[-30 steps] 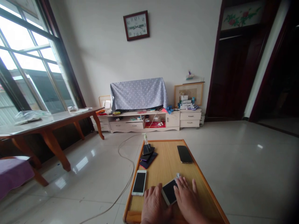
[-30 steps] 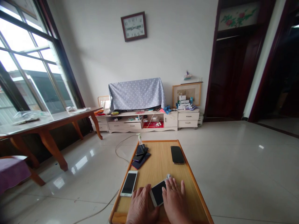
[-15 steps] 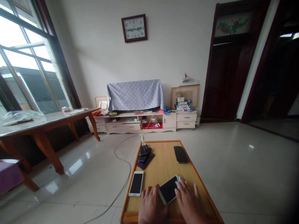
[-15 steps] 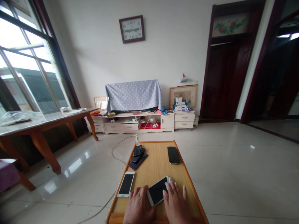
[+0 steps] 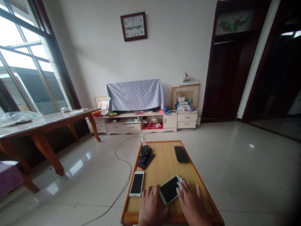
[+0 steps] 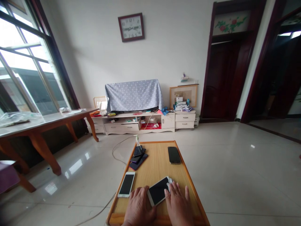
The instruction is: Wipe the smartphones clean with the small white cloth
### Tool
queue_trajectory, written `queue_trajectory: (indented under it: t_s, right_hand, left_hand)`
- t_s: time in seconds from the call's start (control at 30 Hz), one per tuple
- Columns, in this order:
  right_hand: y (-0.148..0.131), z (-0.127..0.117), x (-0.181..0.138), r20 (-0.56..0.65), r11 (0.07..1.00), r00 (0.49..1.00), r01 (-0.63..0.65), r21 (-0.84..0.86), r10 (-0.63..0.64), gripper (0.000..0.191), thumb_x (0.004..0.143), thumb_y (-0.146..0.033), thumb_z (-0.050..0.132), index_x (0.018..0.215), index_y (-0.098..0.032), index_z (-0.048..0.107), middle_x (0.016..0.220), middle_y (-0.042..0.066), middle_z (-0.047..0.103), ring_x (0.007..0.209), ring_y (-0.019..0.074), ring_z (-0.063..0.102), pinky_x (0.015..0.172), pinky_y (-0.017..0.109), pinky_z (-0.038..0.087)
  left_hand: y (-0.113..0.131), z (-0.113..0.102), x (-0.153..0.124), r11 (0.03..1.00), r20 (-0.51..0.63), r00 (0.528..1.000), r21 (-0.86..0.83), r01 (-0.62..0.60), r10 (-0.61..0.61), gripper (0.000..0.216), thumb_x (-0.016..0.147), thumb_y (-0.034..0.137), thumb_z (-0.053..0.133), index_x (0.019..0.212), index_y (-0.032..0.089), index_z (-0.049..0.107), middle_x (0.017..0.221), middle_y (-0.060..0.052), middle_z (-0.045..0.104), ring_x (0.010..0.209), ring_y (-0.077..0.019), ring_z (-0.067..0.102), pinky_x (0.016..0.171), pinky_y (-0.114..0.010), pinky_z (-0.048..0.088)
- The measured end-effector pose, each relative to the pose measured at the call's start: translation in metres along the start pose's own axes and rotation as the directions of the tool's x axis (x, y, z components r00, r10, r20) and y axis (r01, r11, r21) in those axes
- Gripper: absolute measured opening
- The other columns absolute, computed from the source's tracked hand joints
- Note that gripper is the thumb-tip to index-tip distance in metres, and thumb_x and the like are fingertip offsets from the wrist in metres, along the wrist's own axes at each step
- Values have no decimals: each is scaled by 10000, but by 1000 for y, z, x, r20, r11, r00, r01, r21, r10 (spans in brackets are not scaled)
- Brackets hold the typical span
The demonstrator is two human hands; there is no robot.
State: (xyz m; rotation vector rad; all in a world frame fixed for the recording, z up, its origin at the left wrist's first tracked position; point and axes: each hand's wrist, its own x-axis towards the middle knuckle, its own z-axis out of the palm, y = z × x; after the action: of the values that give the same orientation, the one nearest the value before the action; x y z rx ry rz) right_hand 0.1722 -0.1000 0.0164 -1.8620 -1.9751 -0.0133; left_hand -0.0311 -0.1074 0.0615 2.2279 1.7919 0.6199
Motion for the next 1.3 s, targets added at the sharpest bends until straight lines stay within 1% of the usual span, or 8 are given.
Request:
queue_trajectory:
  t_s: [0.2,0.3,0.57,0.7,0.83,0.97,1.1,1.3]
  right_hand:
    - [-44,20,-19,45,944,951,299,140,-307,507,1041,-539,385,1411,-271,604,1423,78,585,1332,320,557,1163,553,400]
    - [-56,17,-23,73,901,915,372,224,-396,486,1049,-513,383,1455,-306,549,1421,46,589,1333,305,558,1165,553,401]
    - [-9,-5,8,45,999,999,0,47,-2,538,1052,-520,332,1368,-214,643,1433,115,585,1413,351,461,1210,689,176]
    - [-30,5,-4,129,986,982,120,117,-135,558,1051,-542,322,1391,-219,625,1463,123,547,1411,357,460,1203,672,236]
    - [-51,11,-15,221,903,898,309,298,-381,534,1063,-526,304,1473,-269,530,1479,78,530,1413,324,462,1208,638,269]
    - [-29,6,0,118,977,980,138,165,-158,527,1071,-492,282,1438,-250,574,1466,86,553,1420,320,458,1224,662,168]
    - [-12,9,12,11,1000,1000,0,16,0,560,1052,-532,317,1374,-205,637,1436,126,581,1402,352,477,1218,679,145]
    - [-56,15,-10,102,905,922,337,261,-373,455,1061,-449,359,1428,-300,582,1419,48,602,1357,292,537,1202,562,341]
  left_hand:
    - [-8,0,0,1000,35,999,11,6,-6,535,791,397,549,1305,252,550,1239,-67,647,1192,-269,513,1067,-395,286]
    - [-8,-1,0,1000,63,998,22,1,-2,514,819,357,512,1322,254,542,1253,-61,644,1197,-255,517,1060,-392,294]
    - [3,-4,-1,1000,-4,1000,18,1,-1,595,700,435,634,1255,231,569,1165,-67,665,1152,-284,523,1040,-403,308]
    - [-3,-2,0,1000,11,1000,7,3,-3,530,762,444,580,1251,240,574,1165,-69,665,1147,-283,524,1032,-412,311]
    - [-9,0,1,1000,64,998,8,-7,7,535,787,389,546,1303,247,551,1201,-58,659,1155,-269,523,1025,-410,316]
    - [-5,0,0,1000,4,1000,-2,-2,2,542,761,462,588,1253,235,577,1161,-69,671,1143,-287,523,1033,-420,315]
    - [-3,2,-1,1000,-20,1000,-18,-7,7,664,685,474,651,1292,218,564,1196,-85,664,1166,-303,515,1065,-420,296]
    - [-10,1,1,999,52,998,19,29,-30,566,844,386,479,1383,216,508,1258,-90,651,1179,-267,528,1058,-409,300]
